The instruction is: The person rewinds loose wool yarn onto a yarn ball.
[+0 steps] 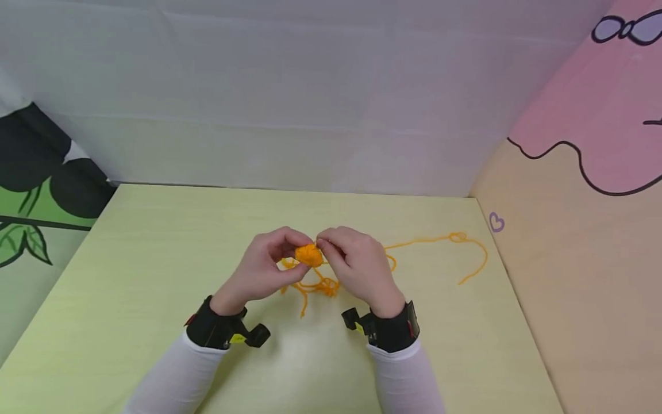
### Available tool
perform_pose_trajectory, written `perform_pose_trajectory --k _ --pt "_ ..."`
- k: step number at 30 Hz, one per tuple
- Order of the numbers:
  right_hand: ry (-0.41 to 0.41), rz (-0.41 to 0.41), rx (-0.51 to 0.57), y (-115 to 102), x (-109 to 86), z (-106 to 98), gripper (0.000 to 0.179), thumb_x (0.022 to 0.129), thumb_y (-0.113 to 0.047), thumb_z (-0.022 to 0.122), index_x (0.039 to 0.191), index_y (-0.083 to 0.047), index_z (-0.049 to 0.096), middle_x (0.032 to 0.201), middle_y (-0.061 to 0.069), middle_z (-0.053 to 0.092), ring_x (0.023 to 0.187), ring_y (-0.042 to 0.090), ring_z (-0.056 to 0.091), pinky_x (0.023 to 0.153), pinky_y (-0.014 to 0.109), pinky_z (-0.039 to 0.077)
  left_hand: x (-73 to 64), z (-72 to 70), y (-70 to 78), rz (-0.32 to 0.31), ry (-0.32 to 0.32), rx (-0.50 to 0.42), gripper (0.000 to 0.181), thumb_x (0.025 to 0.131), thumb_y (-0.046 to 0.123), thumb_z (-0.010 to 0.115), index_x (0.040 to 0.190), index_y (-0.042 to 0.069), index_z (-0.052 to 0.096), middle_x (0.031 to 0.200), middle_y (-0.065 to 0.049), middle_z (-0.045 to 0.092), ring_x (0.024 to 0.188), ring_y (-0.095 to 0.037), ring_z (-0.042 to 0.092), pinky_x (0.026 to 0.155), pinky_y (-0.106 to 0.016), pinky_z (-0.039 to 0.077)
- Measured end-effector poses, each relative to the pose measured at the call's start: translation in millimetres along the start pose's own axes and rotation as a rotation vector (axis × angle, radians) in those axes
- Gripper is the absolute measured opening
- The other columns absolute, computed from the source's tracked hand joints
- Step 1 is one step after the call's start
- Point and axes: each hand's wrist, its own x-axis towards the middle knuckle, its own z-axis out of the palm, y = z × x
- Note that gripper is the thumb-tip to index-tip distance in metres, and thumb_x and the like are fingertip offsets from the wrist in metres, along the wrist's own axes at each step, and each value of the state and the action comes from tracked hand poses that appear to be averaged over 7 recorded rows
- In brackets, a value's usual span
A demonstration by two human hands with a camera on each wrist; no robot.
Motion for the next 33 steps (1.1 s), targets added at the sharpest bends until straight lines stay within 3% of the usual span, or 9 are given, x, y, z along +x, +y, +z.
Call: perform_pose_trajectory --k 4,8,11,13,16,20,23,29,33 --pt "-0.065 0.026 -0.032 0.0 2.1 9.9 0.016 0.102 -0.026 0.055 0.096 -0.021 0.069 0.074 -0.010 0.054 0.058 0.006 0.043 0.051 0.028 0.040 0.3 -3.1 -4.3 -0.031 0.149 -0.107 0.034 0.079 -0.016 0.070 0.108 -0.004 0.058 0.102 -0.017 0.067 0.080 -0.022 0.066 0.072 -0.027 0.059" --pt "-0.183 0.024 -0.058 -3.9 3.6 15.0 0.017 0.102 -0.029 0.055 0.090 -0.026 0.067 0.069 -0.013 0.050 0.058 0.003 0.044 0.052 0.027 0.042 3.7 -5.0 -11.8 -0.079 0.314 -0.212 0.028 0.088 -0.005 0.069 0.111 -0.004 0.052 0.099 -0.018 0.066 0.073 -0.027 0.064 0.063 -0.020 0.057" --pt "-0.253 -0.008 -0.037 -9.8 3.7 15.3 0.017 0.100 -0.026 0.055 0.088 -0.028 0.066 0.066 -0.016 0.048 0.058 0.001 0.043 0.053 0.025 0.042 5.8 -6.4 -10.9 -0.119 0.361 -0.103 0.027 0.089 0.000 0.070 0.111 -0.004 0.054 0.096 -0.017 0.066 0.070 -0.026 0.062 0.059 -0.019 0.053" --pt "-0.252 -0.042 -0.016 -13.4 3.4 12.4 0.017 0.099 -0.025 0.056 0.086 -0.029 0.065 0.066 -0.017 0.047 0.057 -0.001 0.042 0.051 0.023 0.040 7.9 -6.9 -4.9 -0.134 0.330 0.032 0.026 0.088 -0.002 0.070 0.111 -0.003 0.057 0.093 -0.015 0.067 0.068 -0.022 0.060 0.057 -0.021 0.051" --pt "-0.169 -0.105 0.027 -14.5 4.8 2.7 0.015 0.098 -0.022 0.058 0.087 -0.024 0.067 0.069 -0.015 0.050 0.059 0.000 0.043 0.052 0.024 0.040 12.5 -7.3 5.3 -0.096 0.193 0.187 0.026 0.087 0.000 0.072 0.111 -0.002 0.062 0.093 -0.009 0.067 0.069 -0.017 0.058 0.058 -0.027 0.052" --pt "-0.024 -0.114 0.028 -9.5 5.6 -11.9 0.008 0.096 -0.017 0.064 0.094 -0.016 0.071 0.077 -0.010 0.059 0.065 0.004 0.047 0.055 0.027 0.047 16.0 -6.3 10.2 0.019 0.005 0.176 0.026 0.084 -0.003 0.073 0.109 0.000 0.065 0.098 -0.007 0.065 0.078 -0.015 0.058 0.063 -0.036 0.056" --pt "0.015 -0.087 -0.004 -4.8 4.2 -17.7 0.008 0.095 -0.015 0.065 0.098 -0.015 0.073 0.081 -0.008 0.063 0.066 0.005 0.048 0.056 0.028 0.048 14.7 -5.8 13.3 0.092 -0.074 0.125 0.027 0.080 -0.006 0.073 0.105 0.000 0.065 0.099 -0.007 0.065 0.079 -0.014 0.057 0.063 -0.038 0.057" --pt "-0.004 -0.066 -0.003 0.9 5.0 -16.7 0.009 0.097 -0.018 0.064 0.100 -0.016 0.072 0.084 -0.009 0.062 0.064 0.006 0.045 0.053 0.028 0.044 12.2 -7.6 13.5 0.157 -0.106 0.011 0.030 0.075 -0.011 0.074 0.102 -0.001 0.064 0.099 -0.010 0.066 0.081 -0.016 0.060 0.067 -0.035 0.060" --pt "-0.065 -0.023 0.011 3.0 6.4 -6.8 0.011 0.099 -0.019 0.061 0.097 -0.018 0.071 0.079 -0.009 0.059 0.063 0.007 0.045 0.053 0.029 0.043 8.7 -8.0 3.6 0.089 -0.017 -0.135 0.037 0.074 -0.016 0.073 0.106 -0.003 0.062 0.103 -0.013 0.064 0.086 -0.023 0.063 0.075 -0.032 0.060"
